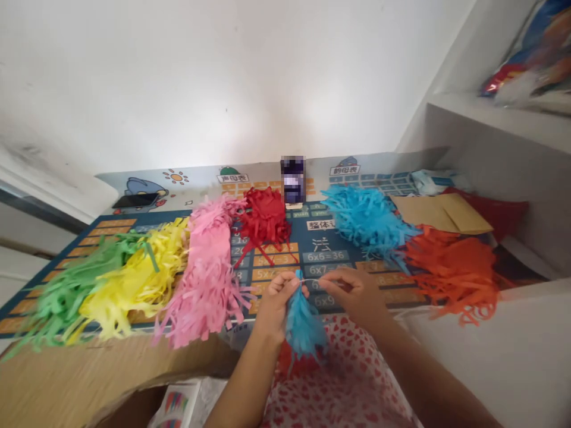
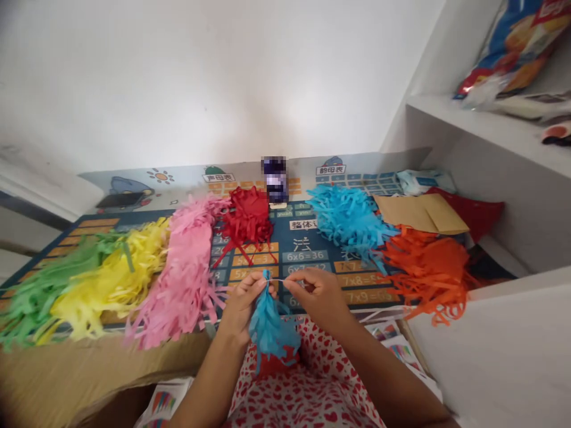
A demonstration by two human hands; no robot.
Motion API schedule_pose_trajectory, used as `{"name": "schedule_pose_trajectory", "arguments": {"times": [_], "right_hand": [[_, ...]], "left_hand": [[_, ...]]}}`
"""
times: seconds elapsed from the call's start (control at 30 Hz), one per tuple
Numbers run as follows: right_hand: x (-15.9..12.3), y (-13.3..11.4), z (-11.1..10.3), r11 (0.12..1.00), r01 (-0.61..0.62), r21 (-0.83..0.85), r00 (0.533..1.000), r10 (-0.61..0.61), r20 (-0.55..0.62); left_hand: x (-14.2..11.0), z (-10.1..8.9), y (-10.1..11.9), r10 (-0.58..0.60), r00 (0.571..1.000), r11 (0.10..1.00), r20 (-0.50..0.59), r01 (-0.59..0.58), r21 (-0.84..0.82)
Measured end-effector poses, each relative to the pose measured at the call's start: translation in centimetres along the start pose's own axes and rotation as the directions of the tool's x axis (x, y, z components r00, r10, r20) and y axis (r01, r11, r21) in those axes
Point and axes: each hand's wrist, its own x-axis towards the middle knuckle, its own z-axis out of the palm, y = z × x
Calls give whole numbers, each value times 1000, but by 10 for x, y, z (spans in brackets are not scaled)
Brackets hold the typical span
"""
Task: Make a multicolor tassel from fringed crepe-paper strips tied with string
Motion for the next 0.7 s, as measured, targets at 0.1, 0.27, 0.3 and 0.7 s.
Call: {"name": "schedule_pose_trajectory", "arguments": {"times": [0.1,0.27,0.3,0.7], "right_hand": [[-2,3,3,1000,-3,-18,1000,2,-20],[-6,2,4,996,6,-88,999,-9,-35],[-6,1,4,995,6,-99,1000,-9,-25],[-6,8,3,999,-37,-32,996,40,83]], "left_hand": [[-2,-3,1,-84,996,987,14,85,-135],[-4,-2,0,-53,999,988,9,53,-144],[-5,-2,0,-44,999,990,7,44,-134],[-10,10,-7,243,970,954,25,-243,173]]}}
